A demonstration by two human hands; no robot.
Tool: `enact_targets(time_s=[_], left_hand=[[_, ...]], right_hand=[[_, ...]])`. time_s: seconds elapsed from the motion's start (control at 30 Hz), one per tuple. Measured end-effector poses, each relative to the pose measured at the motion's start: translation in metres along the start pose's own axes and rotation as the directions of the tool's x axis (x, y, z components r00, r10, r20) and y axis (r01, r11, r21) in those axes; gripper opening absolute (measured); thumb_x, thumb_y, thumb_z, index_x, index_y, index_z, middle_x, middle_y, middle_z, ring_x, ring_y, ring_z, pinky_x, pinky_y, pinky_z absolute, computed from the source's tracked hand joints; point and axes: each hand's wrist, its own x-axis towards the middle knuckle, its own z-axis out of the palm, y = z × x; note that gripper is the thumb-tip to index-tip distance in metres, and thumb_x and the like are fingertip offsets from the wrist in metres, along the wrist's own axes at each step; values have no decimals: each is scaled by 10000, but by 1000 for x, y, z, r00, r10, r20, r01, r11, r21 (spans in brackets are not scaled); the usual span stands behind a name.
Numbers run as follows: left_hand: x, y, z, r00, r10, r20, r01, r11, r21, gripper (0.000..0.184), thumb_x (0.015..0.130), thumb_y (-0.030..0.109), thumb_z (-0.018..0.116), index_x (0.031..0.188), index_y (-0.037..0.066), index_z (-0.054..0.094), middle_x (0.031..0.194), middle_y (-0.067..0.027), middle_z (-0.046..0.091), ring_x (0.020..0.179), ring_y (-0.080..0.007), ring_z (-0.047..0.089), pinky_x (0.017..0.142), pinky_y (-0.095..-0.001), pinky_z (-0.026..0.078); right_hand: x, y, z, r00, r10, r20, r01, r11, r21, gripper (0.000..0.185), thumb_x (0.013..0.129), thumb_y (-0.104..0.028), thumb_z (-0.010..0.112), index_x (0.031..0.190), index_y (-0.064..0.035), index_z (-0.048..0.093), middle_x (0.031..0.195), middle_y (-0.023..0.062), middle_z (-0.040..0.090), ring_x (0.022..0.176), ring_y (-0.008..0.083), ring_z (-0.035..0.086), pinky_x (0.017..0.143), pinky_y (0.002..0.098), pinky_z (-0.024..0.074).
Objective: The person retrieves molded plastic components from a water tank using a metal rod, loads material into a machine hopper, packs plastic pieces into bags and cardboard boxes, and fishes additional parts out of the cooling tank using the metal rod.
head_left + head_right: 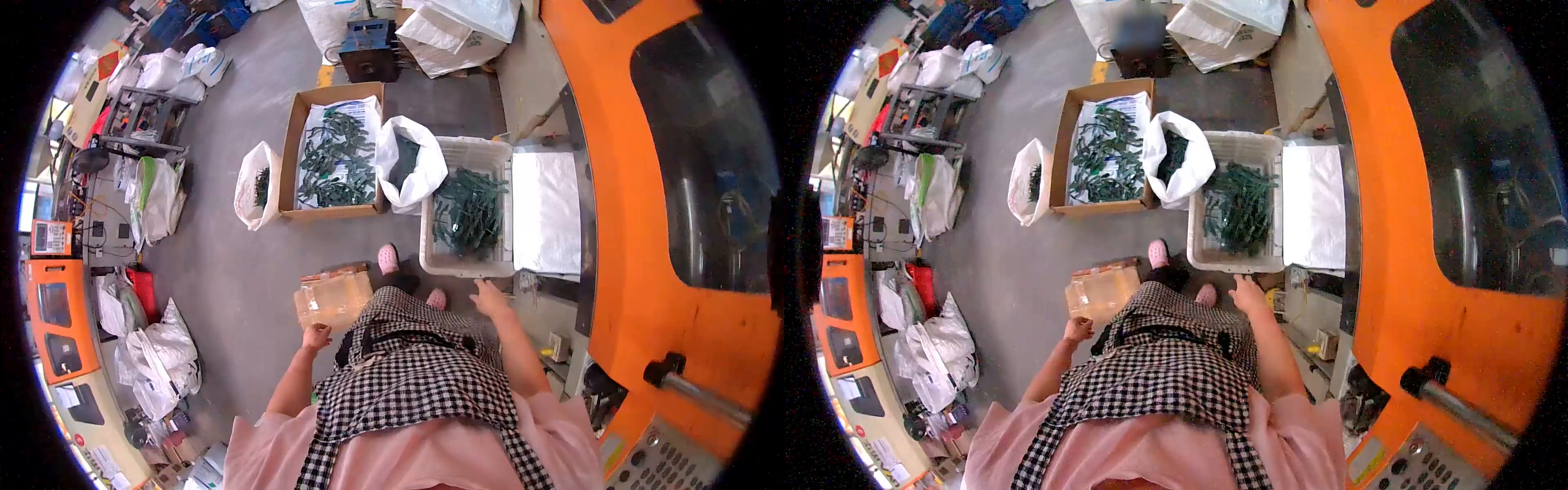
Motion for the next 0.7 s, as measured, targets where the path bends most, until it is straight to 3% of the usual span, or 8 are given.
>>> enact_targets(time_s=[0.07,0.27,0.43,0.5,0.57,0.6,0.63,0.7], left_hand=[[14,4,-11,998,-67,4,67,997,36,277,799,205,590,952,-26,600,745,-99,626,580,-157,622,500,-265,509],[68,57,-48,999,-30,28,26,988,151,288,790,222,589,935,-27,608,709,-100,635,569,-156,626,502,-278,517],[180,156,-95,975,-45,219,-47,916,398,318,780,291,604,942,19,625,719,-97,651,615,-151,643,566,-281,522],[234,220,-100,968,46,248,-196,757,624,297,786,308,577,925,52,637,708,-113,645,613,-189,641,624,-324,512],[375,207,-113,885,319,339,-464,666,584,271,787,296,552,882,58,638,717,-154,634,664,-252,637,668,-363,493],[296,335,-101,919,185,348,-392,510,765,237,780,264,538,836,54,635,772,-196,623,743,-314,619,681,-402,485],[337,345,-98,829,395,397,-538,363,761,237,775,251,545,872,49,621,823,-200,621,822,-351,598,709,-444,469],[343,407,-75,787,466,404,-592,386,707,324,777,246,545,1039,56,556,871,-201,617,838,-383,584,741,-463,456]], right_hand=[[9,-2,3,1000,7,2,-7,1000,-8,510,795,-259,586,1235,-80,398,1157,225,457,1049,384,472,866,422,413],[42,-10,3,990,137,-22,-137,990,29,590,772,-253,606,1280,-87,356,1208,249,420,1095,399,440,897,431,392],[91,-26,28,926,342,-159,-302,925,229,605,739,-219,626,1263,-63,367,1228,267,399,1090,415,438,902,435,386],[124,-33,52,904,406,-136,-353,886,300,599,726,-205,631,1242,-32,380,1211,277,416,1088,410,442,900,437,384],[149,-39,71,866,496,-61,-447,823,350,580,724,-204,636,1217,-13,398,1174,275,450,1080,408,447,889,436,388],[162,-45,85,855,507,-111,-404,784,470,595,731,-210,632,1230,-1,381,1171,270,459,1092,405,440,900,432,380],[179,-55,89,847,525,-88,-426,768,478,595,731,-210,632,1230,-1,381,1171,270,459,1092,405,440,900,432,380],[229,-69,85,841,539,32,-486,730,481,649,738,-222,632,1260,22,333,1196,251,453,1107,396,435,919,423,371]])
